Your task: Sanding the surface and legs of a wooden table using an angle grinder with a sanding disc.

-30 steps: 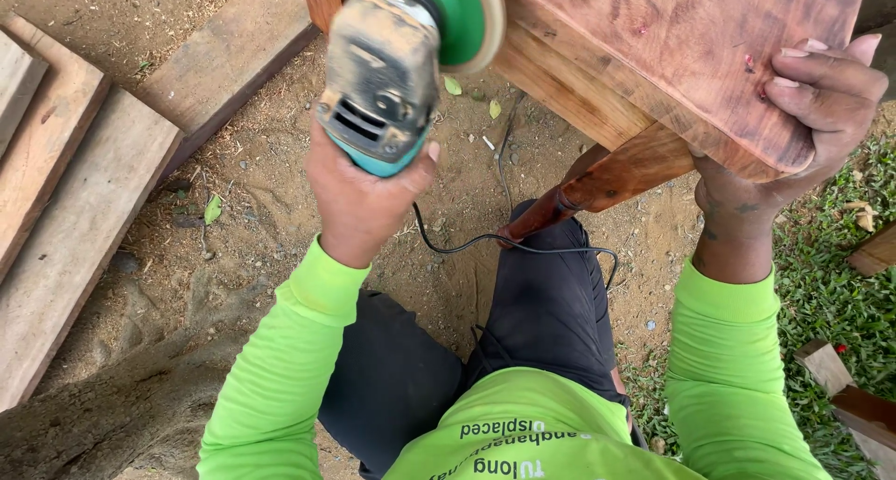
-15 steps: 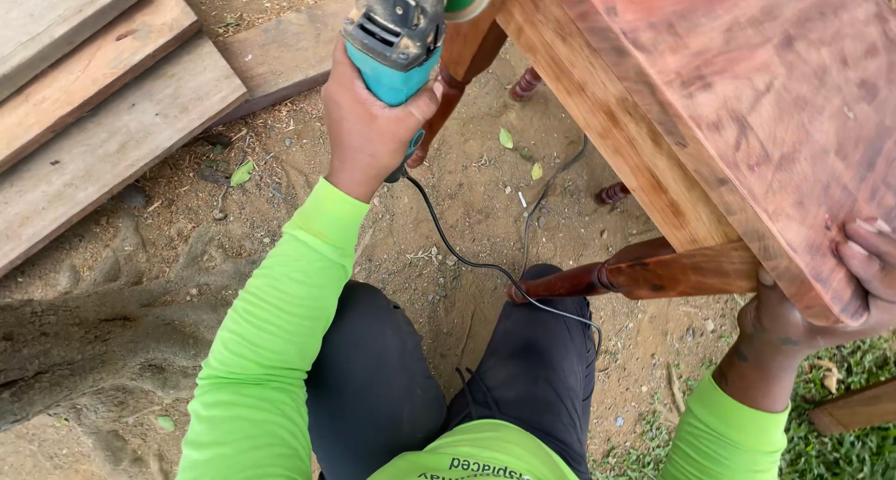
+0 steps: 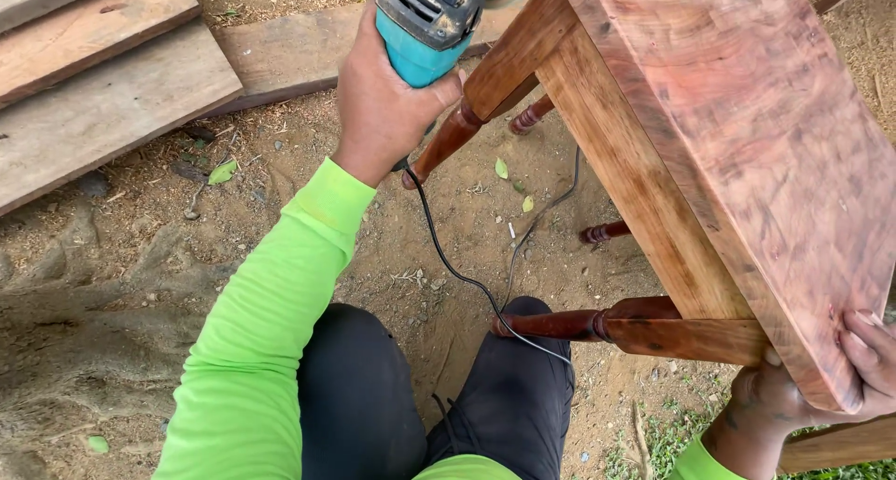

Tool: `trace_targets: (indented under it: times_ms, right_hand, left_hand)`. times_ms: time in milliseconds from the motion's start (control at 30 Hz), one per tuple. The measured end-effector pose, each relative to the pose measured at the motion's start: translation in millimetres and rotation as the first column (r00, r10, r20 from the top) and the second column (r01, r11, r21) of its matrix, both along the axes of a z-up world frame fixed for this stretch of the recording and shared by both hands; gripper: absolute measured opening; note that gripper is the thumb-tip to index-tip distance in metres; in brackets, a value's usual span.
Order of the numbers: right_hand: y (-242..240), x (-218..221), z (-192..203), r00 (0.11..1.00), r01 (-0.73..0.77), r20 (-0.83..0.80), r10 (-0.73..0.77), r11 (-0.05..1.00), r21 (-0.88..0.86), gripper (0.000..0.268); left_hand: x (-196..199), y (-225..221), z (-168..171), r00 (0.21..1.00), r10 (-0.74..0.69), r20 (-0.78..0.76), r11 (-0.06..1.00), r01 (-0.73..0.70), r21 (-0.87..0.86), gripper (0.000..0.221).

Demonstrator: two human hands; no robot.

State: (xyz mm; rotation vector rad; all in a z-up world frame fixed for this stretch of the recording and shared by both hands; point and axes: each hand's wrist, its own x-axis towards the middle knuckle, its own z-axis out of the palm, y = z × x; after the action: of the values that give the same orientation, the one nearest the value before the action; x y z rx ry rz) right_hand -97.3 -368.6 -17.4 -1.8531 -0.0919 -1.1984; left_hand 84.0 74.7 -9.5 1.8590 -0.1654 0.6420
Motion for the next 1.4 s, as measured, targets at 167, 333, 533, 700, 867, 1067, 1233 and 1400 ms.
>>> trace_targets:
  times_ms: [167,333,533,700,867,1067,1233,1400]
  right_hand:
    - [6.6,-1.7,0.6,0.998,-0.066,0.027,0.065,0.997,0.04,0.066]
    - [-6.7,-4.8,-7.3,0.999,-0.048,-0.011,0.049,0.995,0.083,0.066]
    - [-0.1,0.5,-1.5,0.994,-0.094,0.059,0.093,0.995,0.014,0.064]
    - [-0.2,-1.7,-2.9,0.999,-0.033,0.038,0.034,0.999,-0.031,0.06]
    - [5.7,-3.7,-2.6,0.998,-0.062,0.026,0.063,0.997,-0.042,0.063]
    - [12.9,-1.6,2.7,0.999,-0.033,0.023,0.035,0.998,-0.052,0.065]
    - [18.5,1.1,7.0,0.999,-0.034,0.038,0.037,0.998,-0.058,0.066]
    - [12.4,0.8,1.8,0.998,-0.04,0.047,0.043,0.998,-0.057,0.062]
  left_hand:
    - [10.9,4.5,-1.5,0.999,0.016,0.041,0.999,-0.017,0.036,0.065]
    - [7.5,-5.7,-0.6,1.0,0.001,0.011,0.997,-0.002,0.082,0.066]
    - [5.6,-9.2,-3.2,0.999,-0.014,0.037,0.993,0.01,0.114,0.067]
    - [8.7,-6.1,-10.4,0.996,-0.033,0.079,0.992,0.023,0.127,0.082]
    - [12.0,-6.8,-12.7,0.995,-0.048,0.088,0.992,0.037,0.122,0.082]
    - [11.4,-7.8,-12.9,0.995,-0.053,0.086,0.991,0.043,0.125,0.08]
    - [-4.4,-19.3,11.0,0.994,-0.06,0.09,0.991,0.048,0.126,0.073]
    - [-7.9,-21.4,1.4,0.993,-0.11,0.052,0.985,0.102,0.137,0.074]
